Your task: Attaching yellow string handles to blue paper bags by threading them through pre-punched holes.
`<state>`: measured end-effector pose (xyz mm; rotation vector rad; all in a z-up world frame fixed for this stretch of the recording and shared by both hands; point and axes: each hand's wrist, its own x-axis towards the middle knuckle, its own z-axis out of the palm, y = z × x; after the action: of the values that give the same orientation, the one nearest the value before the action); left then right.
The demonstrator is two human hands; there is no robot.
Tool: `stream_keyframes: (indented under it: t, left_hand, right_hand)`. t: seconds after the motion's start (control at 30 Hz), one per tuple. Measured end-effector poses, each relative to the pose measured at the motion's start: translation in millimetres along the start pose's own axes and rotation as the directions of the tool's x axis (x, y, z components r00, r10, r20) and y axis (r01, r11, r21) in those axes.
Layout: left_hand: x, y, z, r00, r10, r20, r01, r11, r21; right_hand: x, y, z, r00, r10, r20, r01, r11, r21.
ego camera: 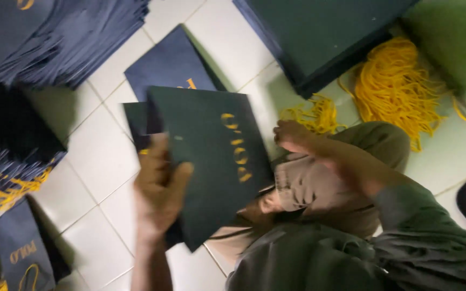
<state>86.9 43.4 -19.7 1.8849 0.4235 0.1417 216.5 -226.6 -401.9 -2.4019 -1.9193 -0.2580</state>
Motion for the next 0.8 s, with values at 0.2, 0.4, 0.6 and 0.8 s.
stream_keyframes:
  t: [0.2,0.4,0.6,0.8]
  left_hand:
    - [-41,-59,6,0.987,-0.018,0.161,0.046,0.984,-0.17]
    - [-67,-3,11,0.981,0.102,0.165,-0.056,0.964,-0.259]
    - [-88,14,20,0.982,0.105,0.158,-0.076,0.981,-0.179]
    - [-112,10,21,0.99,0.092,0.106,-0.062,0.964,-0.258]
  right_hand:
    - [17,11,-70,0.819,0.435,0.374,-0.557,0.759,0.337]
    - [15,-22,-186,0.626,0.767,-0.137,-0.431,0.488,0.759]
    - [61,-86,-329,0.712,0.675,-0.193,-0.07,0.342,0.937]
    - [84,-108,-357,0.768,0.559,-0.313,0.107,0.369,0.923]
